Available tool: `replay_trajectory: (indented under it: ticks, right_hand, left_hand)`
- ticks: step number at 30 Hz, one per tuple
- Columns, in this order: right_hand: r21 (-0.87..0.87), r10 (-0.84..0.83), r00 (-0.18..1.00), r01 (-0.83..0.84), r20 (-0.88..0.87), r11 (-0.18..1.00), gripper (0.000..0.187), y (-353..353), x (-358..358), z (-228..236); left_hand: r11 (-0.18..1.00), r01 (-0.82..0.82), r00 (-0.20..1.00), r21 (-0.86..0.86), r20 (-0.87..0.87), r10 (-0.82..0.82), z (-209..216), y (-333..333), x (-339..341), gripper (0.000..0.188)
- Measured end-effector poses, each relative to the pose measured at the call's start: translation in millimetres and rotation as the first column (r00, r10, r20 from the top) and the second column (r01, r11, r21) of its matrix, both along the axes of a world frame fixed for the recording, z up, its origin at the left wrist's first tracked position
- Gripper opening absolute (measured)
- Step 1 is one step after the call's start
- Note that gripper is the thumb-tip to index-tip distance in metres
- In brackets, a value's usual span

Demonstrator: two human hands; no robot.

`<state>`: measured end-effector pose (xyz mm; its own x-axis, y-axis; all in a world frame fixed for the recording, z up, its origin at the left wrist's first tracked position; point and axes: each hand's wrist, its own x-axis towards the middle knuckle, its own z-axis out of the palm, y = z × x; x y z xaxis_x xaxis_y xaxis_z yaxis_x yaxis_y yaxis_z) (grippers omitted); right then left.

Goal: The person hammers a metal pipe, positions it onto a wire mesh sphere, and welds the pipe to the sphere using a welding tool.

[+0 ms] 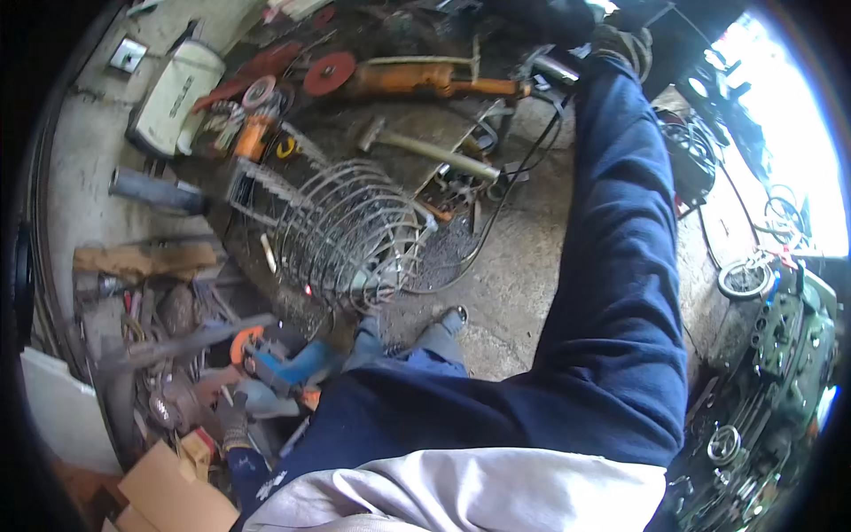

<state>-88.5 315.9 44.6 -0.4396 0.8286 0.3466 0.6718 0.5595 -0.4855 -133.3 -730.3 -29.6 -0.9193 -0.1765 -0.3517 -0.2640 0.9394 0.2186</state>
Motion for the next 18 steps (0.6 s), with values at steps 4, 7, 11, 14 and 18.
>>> replay_trajectory:
  ticks: [4, 7, 11, 14, 18]
  right_hand:
    - [-0.016, 0.049, 0.995, -0.048, 0.092, 0.999, 0.051, 2.8, -8.7, -21.8]
    - [-0.037, 0.083, 0.991, -0.08, 0.109, 0.996, 0.051, 5.6, -13.1, -28.2]
    - [-0.057, 0.081, 0.986, -0.074, 0.144, 0.996, 0.052, -7.1, -6.2, -35.4]
    - [-0.086, 0.08, 0.986, -0.068, 0.149, 0.994, 0.053, -9.4, -1.6, -41.6]
    - [-0.117, 0.075, 0.987, -0.058, 0.144, 0.991, 0.054, -15.3, 7.8, -48.7]
  left_hand:
    - [0.998, 0.025, 0.999, 0.053, 0.035, -0.027, 17.6, 24.6, 13.7, 0.061]
    - [0.987, 0.007, 1.0, 0.161, -0.023, -0.004, 25.2, 51.9, 17.4, 0.057]
    - [0.989, -0.041, 0.999, 0.145, 0.018, 0.039, 29.6, 98.0, 13.9, 0.055]
    - [0.993, -0.011, 1.0, 0.121, 0.031, 0.007, 38.0, 112.1, 12.4, 0.055]
    - [0.993, 0.027, 0.999, 0.119, 0.041, -0.032, 59.8, 134.4, 11.3, 0.055]
